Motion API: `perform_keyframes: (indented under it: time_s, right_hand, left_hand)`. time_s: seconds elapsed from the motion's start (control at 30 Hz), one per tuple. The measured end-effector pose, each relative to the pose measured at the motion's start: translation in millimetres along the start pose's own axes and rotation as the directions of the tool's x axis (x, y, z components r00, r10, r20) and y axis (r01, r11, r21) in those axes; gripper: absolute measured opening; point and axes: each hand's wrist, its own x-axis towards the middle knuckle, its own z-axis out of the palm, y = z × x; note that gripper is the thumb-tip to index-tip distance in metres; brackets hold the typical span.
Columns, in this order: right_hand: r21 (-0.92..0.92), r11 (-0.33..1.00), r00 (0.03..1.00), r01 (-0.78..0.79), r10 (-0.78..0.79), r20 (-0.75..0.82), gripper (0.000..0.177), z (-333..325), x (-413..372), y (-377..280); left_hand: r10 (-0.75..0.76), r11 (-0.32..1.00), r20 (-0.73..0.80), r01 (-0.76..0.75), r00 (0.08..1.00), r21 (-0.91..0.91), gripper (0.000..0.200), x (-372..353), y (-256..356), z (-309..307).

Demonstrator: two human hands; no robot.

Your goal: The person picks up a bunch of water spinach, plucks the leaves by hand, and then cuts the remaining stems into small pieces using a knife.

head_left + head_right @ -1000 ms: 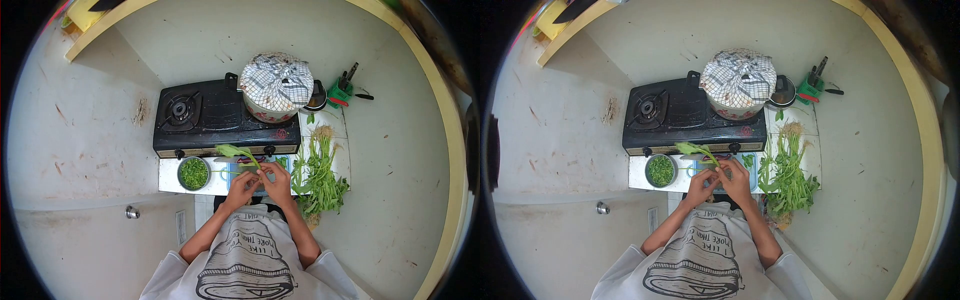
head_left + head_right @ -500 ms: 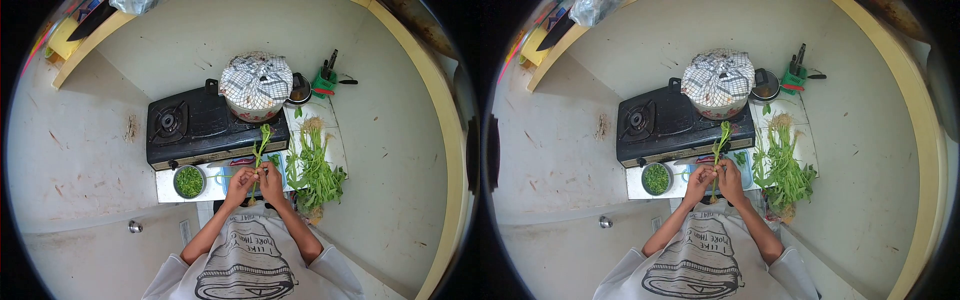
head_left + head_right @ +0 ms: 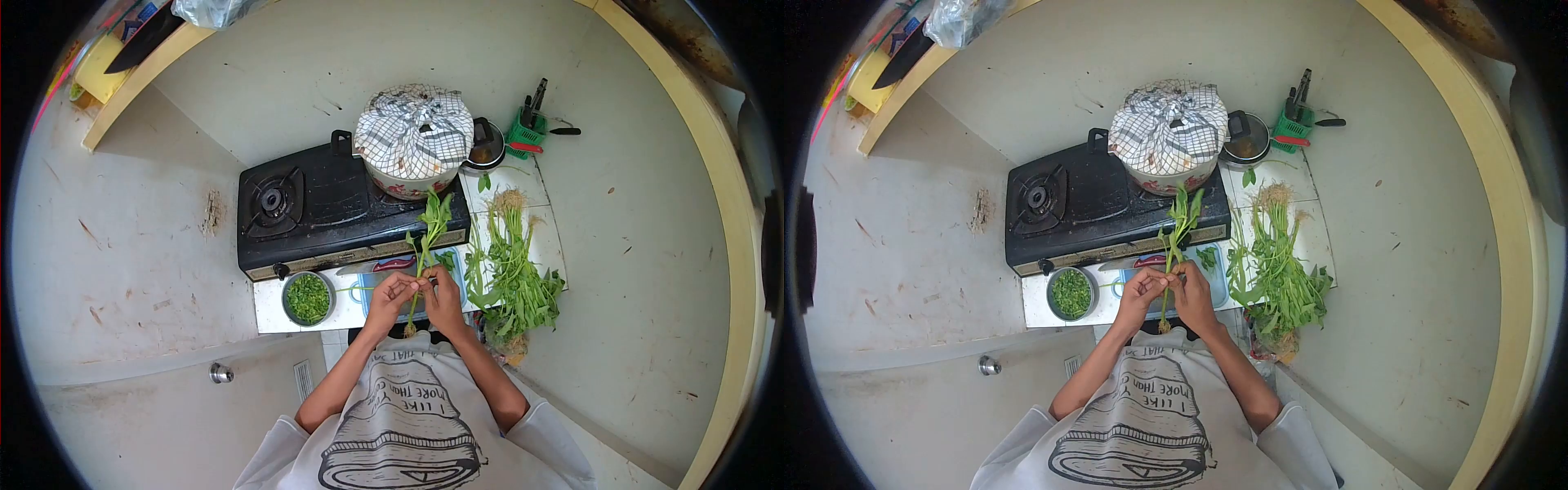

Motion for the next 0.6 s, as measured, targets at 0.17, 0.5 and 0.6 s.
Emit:
perform_keyframes:
  time_s: [0.17, 0.5, 0.6]
  right_hand:
    - [-0.09, 0.994, 0.998, 0.057, -0.054, 0.032, 0.023, 3.7, -2.6, 10.8]
    - [-0.15, 0.954, 0.95, -0.259, 0.279, 0.14, 0.024, -20.3, -20.5, 104.6]
    - [-0.26, 0.913, 0.924, -0.316, 0.358, 0.135, 0.023, -27.4, -30.4, 141.1]
  left_hand:
    - [0.034, 0.999, -0.017, -0.034, 0.999, 0.008, 0.013, 1.2, -8.2, -5.8]
    - [0.055, 0.997, -0.159, -0.047, 0.986, 0.056, 0.02, 2.6, -6.4, -26.2]
    - [0.043, 0.997, -0.157, -0.053, 0.987, -0.059, 0.021, 1.8, -11.2, -30.8]
